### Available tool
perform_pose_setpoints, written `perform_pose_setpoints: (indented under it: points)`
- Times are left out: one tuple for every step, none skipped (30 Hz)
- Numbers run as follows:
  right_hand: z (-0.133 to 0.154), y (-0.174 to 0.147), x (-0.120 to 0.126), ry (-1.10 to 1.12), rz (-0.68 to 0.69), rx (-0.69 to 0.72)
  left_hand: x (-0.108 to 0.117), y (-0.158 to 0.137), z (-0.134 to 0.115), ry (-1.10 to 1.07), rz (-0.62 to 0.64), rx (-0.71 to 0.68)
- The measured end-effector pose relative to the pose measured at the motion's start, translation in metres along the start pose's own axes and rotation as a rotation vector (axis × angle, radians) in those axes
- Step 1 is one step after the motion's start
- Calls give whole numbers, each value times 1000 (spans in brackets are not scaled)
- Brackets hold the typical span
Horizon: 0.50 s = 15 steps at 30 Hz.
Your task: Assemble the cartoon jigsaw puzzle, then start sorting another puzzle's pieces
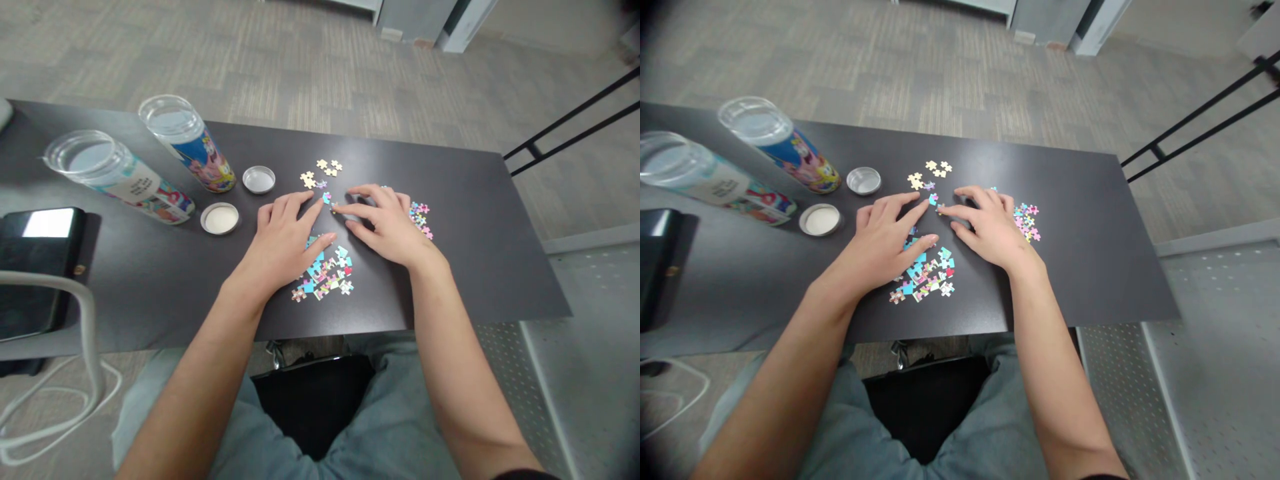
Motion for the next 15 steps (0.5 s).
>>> perform_pose_setpoints:
  points:
    - [-6,-3,2,-6,-6,-18,0,0,0,-1,1,2]
    - [-14,-7,6,-12,-19,-47,0,0,0,-3,2,4]
    - [-24,-12,10,-18,-39,-85,0,1,0,-5,2,6]
    - [-34,-17,15,-26,-62,-128,0,1,-1,-7,2,9]
    - [-44,-21,19,-34,-87,-171,0,1,-1,-7,4,12]
    - [-53,-25,23,-40,-110,-207,0,1,-1,-5,5,16]
    - [-59,-27,26,-44,-128,-234,0,1,-2,-1,7,21]
    - [-62,-28,28,-46,-138,-247,-1,1,-2,3,10,24]
    - [-63,-28,28,-46,-142,-248,-1,1,-3,7,10,26]
    - [-61,-25,28,-45,-138,-240,-1,1,-3,11,9,25]
    - [-57,-22,27,-44,-131,-227,-1,0,-4,14,5,20]
    - [-53,-18,26,-43,-122,-210,-1,0,-4,15,-1,11]
    - [-48,-14,25,-41,-112,-194,0,-1,-5,17,-7,-6]
    - [-43,-9,25,-38,-103,-178,0,-3,-6,19,-10,-28]
    - [-39,-4,25,-33,-95,-165,0,-4,-7,20,-10,-54]
Point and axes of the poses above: each hand's wrist, its own y-axis towards the middle knuckle, its own x-axis out of the back of the hand, z = x × y, the point moved 10 cm from there along y, towards the middle knuckle, and after that the axes turned 7 degrees about z, right-handed, at the moved point
